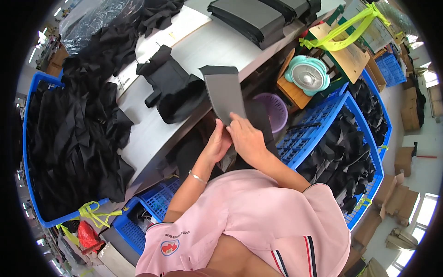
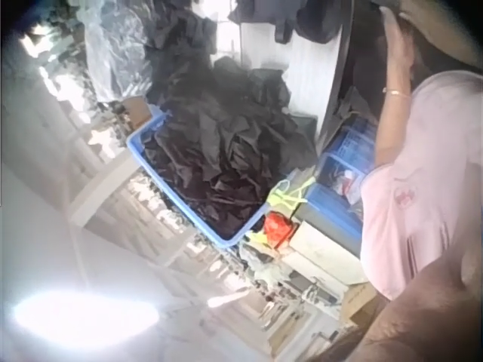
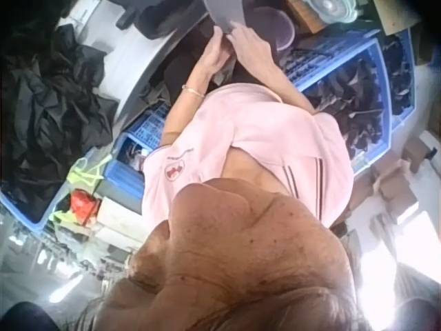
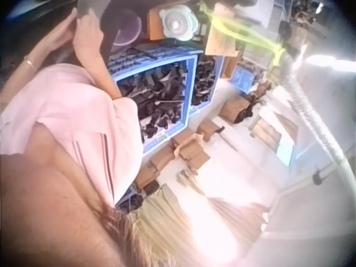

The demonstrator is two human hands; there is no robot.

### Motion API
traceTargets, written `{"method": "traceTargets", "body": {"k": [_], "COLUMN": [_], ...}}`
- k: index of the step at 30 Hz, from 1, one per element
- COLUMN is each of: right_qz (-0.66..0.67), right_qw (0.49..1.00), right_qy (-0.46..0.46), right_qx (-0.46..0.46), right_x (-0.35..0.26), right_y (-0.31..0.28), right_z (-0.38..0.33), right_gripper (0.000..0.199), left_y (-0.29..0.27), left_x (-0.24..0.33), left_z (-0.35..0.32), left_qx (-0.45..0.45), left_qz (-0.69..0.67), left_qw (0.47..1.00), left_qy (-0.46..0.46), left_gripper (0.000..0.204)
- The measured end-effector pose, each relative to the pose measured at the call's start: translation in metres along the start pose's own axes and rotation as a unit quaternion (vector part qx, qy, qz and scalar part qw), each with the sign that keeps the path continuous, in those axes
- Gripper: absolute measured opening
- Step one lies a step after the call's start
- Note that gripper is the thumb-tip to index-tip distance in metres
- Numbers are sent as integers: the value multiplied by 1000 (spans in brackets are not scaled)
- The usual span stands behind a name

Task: Inspecting and organizing black fabric components into bins within a workshop environment.

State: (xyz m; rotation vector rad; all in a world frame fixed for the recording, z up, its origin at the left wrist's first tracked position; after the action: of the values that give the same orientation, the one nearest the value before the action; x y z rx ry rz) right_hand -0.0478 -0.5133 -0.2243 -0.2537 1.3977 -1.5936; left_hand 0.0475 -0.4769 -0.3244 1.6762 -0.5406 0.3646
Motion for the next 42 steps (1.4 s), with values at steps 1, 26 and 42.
{"method": "traceTargets", "body": {"k": [1, 26, 42], "right_qz": [60, 345, 39], "right_qw": [998, 924, 991], "right_qy": [-1, 135, 19], "right_qx": [-14, -93, -124], "right_x": [-9, -11, -32], "right_y": [-4, 0, 7], "right_z": [-10, -32, 27], "right_gripper": [15, 41, 36], "left_y": [-9, 29, 47], "left_x": [-8, 75, 160], "left_z": [-3, -75, -42], "left_qx": [4, 227, 195], "left_qz": [-2, 320, 731], "left_qw": [1000, 866, 550], "left_qy": [-4, 309, 354], "left_gripper": [83, 54, 67]}}
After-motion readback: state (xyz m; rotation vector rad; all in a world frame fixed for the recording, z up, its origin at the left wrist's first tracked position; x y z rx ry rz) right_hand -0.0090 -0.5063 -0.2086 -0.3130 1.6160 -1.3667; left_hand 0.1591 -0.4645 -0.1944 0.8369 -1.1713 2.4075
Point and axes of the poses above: each hand's wrist, its own z-axis towards the middle knuckle, its own y-axis out of the palm, x = y × z, the point moved 4 cm from there along z, towards the middle knuckle, and after that the axes turned 2 degrees about -x, right-handed, at the moved point
